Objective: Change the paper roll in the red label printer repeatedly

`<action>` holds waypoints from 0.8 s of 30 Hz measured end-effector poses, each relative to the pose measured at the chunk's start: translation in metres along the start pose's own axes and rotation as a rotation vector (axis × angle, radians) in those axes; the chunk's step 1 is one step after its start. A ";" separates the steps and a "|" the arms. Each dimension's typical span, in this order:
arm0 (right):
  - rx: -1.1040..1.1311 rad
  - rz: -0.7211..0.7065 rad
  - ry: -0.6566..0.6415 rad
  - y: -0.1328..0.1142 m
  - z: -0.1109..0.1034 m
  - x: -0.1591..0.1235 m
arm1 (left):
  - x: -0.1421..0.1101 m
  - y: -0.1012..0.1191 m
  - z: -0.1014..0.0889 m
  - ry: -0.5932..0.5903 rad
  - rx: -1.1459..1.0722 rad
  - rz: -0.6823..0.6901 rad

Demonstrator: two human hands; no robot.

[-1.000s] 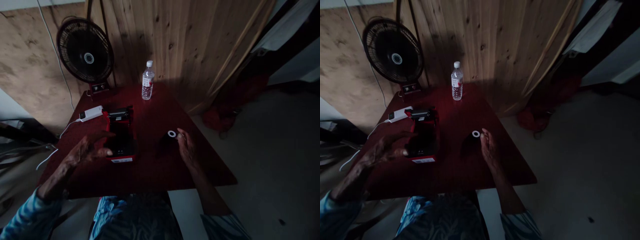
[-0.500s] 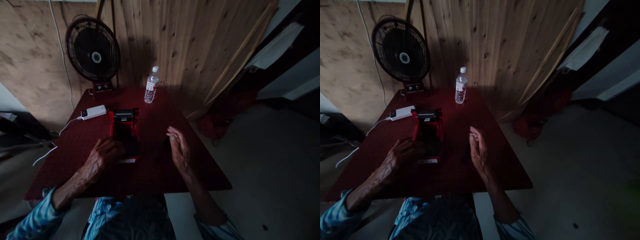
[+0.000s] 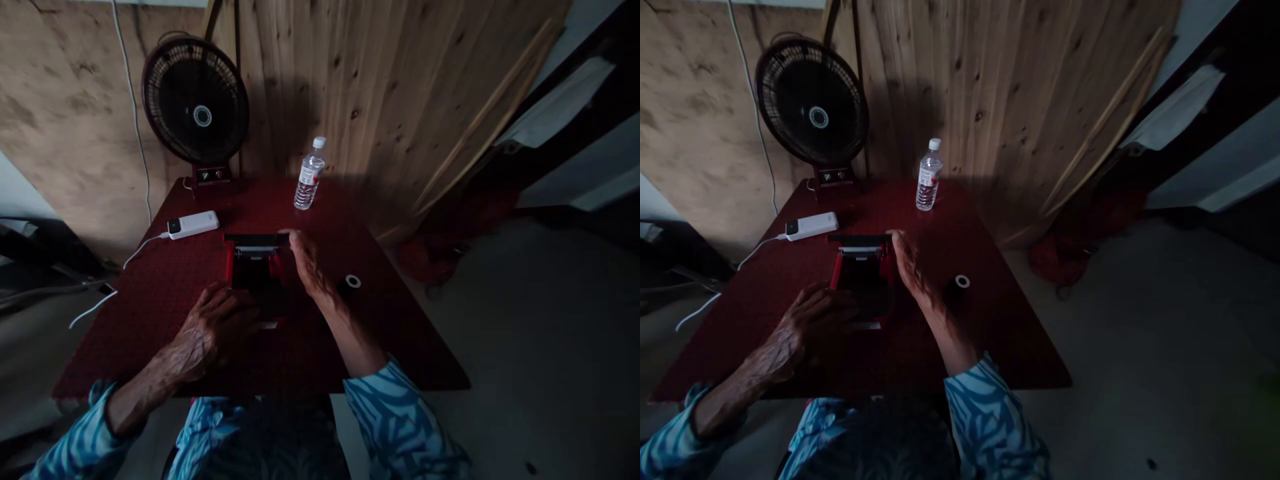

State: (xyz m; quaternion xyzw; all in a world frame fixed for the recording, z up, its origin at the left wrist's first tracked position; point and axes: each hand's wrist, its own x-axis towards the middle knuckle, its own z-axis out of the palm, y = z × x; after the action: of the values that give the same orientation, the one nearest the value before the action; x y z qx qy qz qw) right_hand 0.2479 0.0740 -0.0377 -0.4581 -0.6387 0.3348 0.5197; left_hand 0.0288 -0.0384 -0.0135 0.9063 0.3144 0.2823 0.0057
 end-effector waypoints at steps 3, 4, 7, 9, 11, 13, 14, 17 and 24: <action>-0.059 -0.090 0.045 -0.003 -0.005 -0.032 | -0.005 -0.002 0.003 -0.002 0.015 -0.021; -0.072 -0.102 0.049 -0.002 -0.006 -0.042 | -0.007 -0.003 0.004 -0.002 0.016 -0.014; -0.083 -0.094 0.047 0.001 -0.005 -0.062 | -0.009 -0.010 0.001 0.044 -0.057 -0.009; -0.084 -0.078 0.063 0.003 -0.002 -0.068 | -0.009 -0.017 -0.003 0.098 -0.087 -0.127; -0.092 -0.060 0.086 0.003 0.001 -0.071 | -0.009 -0.023 -0.006 0.115 -0.058 -0.289; -0.099 -0.048 0.112 0.003 0.004 -0.073 | -0.009 -0.030 -0.006 0.064 -0.019 -0.379; -0.099 -0.043 0.121 0.003 0.005 -0.074 | -0.011 -0.032 -0.004 0.032 -0.008 -0.387; -0.083 -0.036 0.137 0.003 0.007 -0.077 | -0.017 -0.039 0.005 0.001 0.006 -0.353; -0.072 -0.027 0.111 0.011 0.006 -0.080 | -0.024 -0.042 0.012 0.056 -0.069 -0.347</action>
State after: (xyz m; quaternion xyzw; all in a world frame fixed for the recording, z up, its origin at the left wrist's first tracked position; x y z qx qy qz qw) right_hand 0.2477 0.0040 -0.0777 -0.4856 -0.6267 0.2786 0.5421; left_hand -0.0041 -0.0163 -0.0436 0.8294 0.4563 0.3130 0.0767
